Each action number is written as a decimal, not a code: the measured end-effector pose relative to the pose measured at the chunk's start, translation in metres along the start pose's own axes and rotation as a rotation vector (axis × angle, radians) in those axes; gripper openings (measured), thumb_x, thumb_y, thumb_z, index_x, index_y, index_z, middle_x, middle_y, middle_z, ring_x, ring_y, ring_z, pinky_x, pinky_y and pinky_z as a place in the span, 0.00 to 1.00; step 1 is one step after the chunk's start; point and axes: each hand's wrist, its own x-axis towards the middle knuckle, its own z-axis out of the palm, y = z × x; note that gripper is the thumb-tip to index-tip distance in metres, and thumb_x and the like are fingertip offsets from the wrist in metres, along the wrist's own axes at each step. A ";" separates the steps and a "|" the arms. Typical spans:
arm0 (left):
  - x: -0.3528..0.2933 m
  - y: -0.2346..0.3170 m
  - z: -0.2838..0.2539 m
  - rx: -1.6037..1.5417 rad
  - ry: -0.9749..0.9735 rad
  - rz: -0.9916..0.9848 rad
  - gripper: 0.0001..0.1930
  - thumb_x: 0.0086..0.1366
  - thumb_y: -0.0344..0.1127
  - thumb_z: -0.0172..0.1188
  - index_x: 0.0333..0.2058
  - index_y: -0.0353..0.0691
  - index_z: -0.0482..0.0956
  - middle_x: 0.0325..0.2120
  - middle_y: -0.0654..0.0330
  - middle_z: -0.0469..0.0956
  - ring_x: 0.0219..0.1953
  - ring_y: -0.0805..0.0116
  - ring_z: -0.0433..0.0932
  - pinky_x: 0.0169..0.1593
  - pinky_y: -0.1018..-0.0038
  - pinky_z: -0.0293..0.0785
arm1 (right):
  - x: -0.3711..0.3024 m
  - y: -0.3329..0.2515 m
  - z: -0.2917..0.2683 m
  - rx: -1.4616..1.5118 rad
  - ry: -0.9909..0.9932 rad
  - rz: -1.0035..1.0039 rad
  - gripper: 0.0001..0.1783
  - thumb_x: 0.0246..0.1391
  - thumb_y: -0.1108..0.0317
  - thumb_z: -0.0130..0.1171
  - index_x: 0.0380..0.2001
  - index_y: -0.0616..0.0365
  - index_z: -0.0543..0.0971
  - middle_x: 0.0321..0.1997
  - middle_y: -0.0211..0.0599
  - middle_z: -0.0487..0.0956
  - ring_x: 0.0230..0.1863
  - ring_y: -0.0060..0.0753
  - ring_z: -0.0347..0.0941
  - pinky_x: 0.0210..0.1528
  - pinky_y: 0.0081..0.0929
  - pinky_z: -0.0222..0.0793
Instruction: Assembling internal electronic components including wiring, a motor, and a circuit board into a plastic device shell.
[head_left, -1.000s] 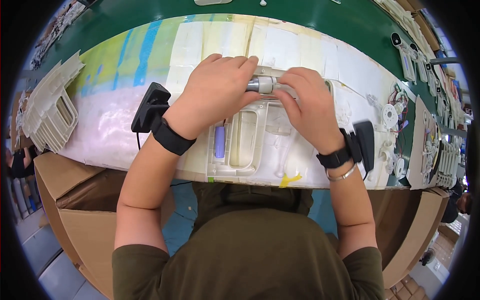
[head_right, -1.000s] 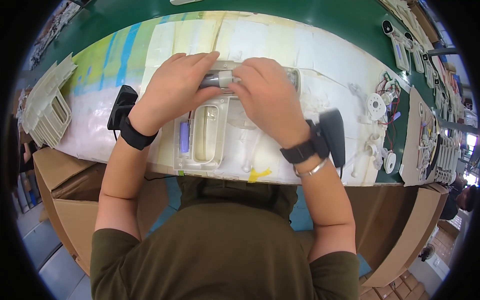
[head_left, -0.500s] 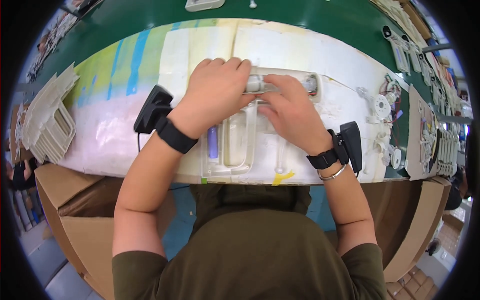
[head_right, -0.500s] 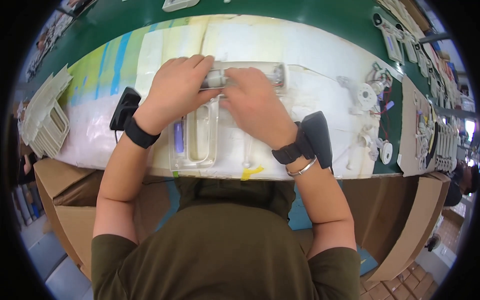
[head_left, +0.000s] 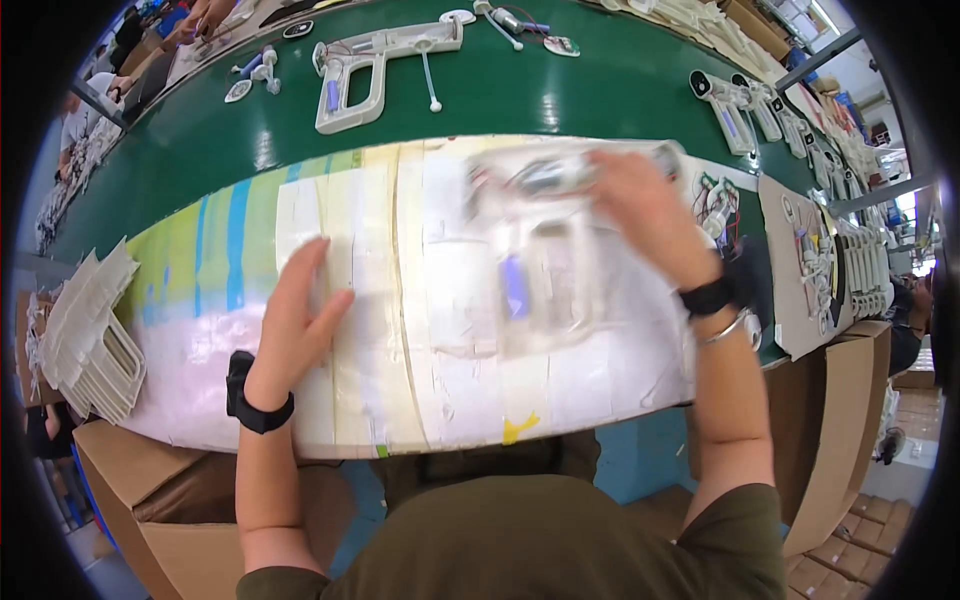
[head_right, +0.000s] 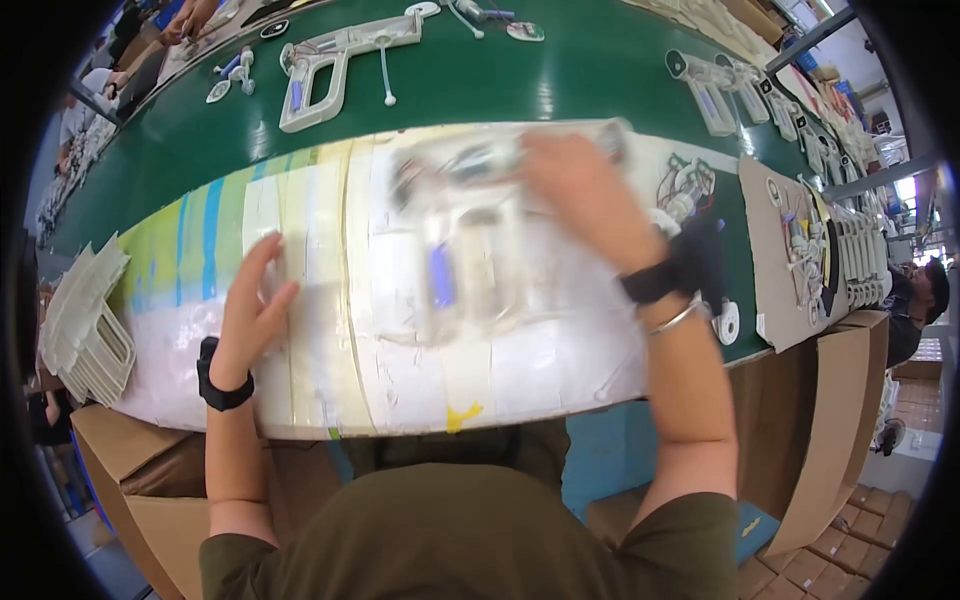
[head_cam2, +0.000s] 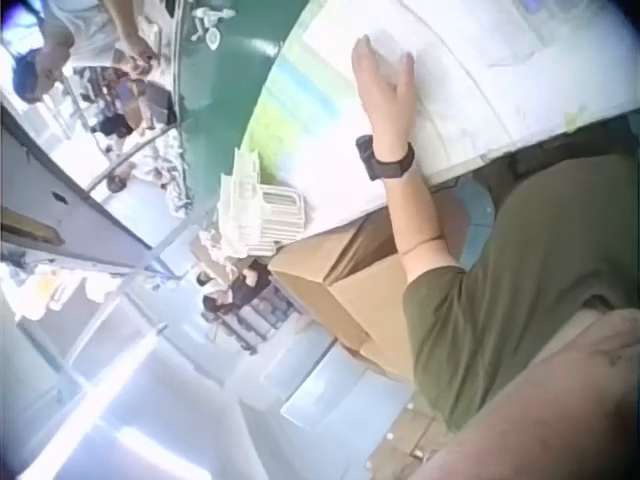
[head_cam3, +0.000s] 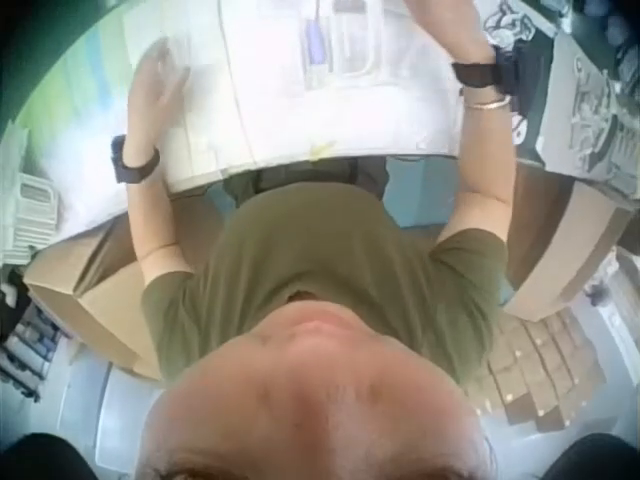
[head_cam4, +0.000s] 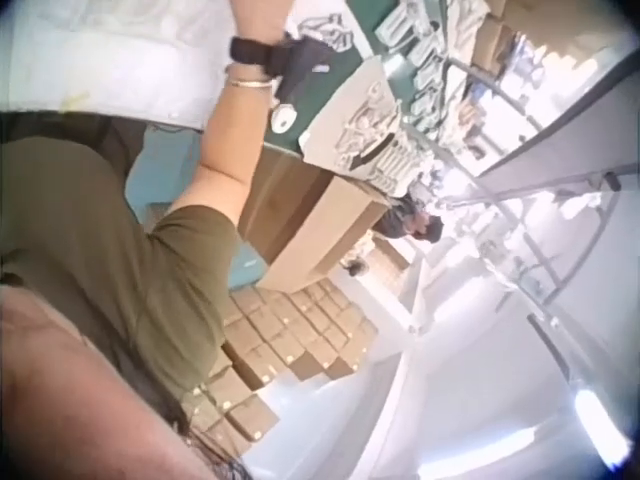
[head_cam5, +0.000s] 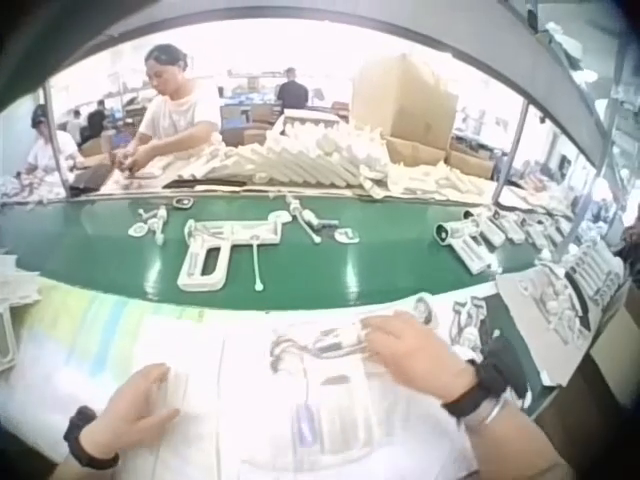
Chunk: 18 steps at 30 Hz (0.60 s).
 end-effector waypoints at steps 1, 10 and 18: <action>-0.004 -0.006 0.003 -0.005 -0.075 -0.065 0.25 0.56 0.30 0.61 0.53 0.32 0.67 0.54 0.45 0.67 0.58 0.50 0.66 0.60 0.66 0.61 | 0.001 0.032 -0.008 -0.014 0.038 0.059 0.09 0.45 0.79 0.58 0.32 0.60 0.74 0.53 0.42 0.73 0.53 0.45 0.70 0.52 0.33 0.67; 0.003 -0.004 0.017 0.337 -0.063 0.025 0.27 0.48 0.38 0.66 0.48 0.36 0.72 0.53 0.50 0.68 0.53 0.48 0.65 0.56 0.59 0.61 | 0.021 0.278 -0.010 -0.078 0.012 0.358 0.10 0.44 0.70 0.64 0.30 0.61 0.76 0.49 0.44 0.76 0.49 0.48 0.72 0.51 0.34 0.68; 0.000 -0.003 0.017 0.392 -0.091 -0.042 0.28 0.46 0.40 0.67 0.46 0.35 0.73 0.53 0.50 0.68 0.53 0.47 0.65 0.55 0.57 0.61 | 0.083 0.370 0.018 -0.483 0.130 0.395 0.08 0.48 0.73 0.57 0.34 0.60 0.73 0.42 0.47 0.76 0.46 0.53 0.72 0.49 0.40 0.67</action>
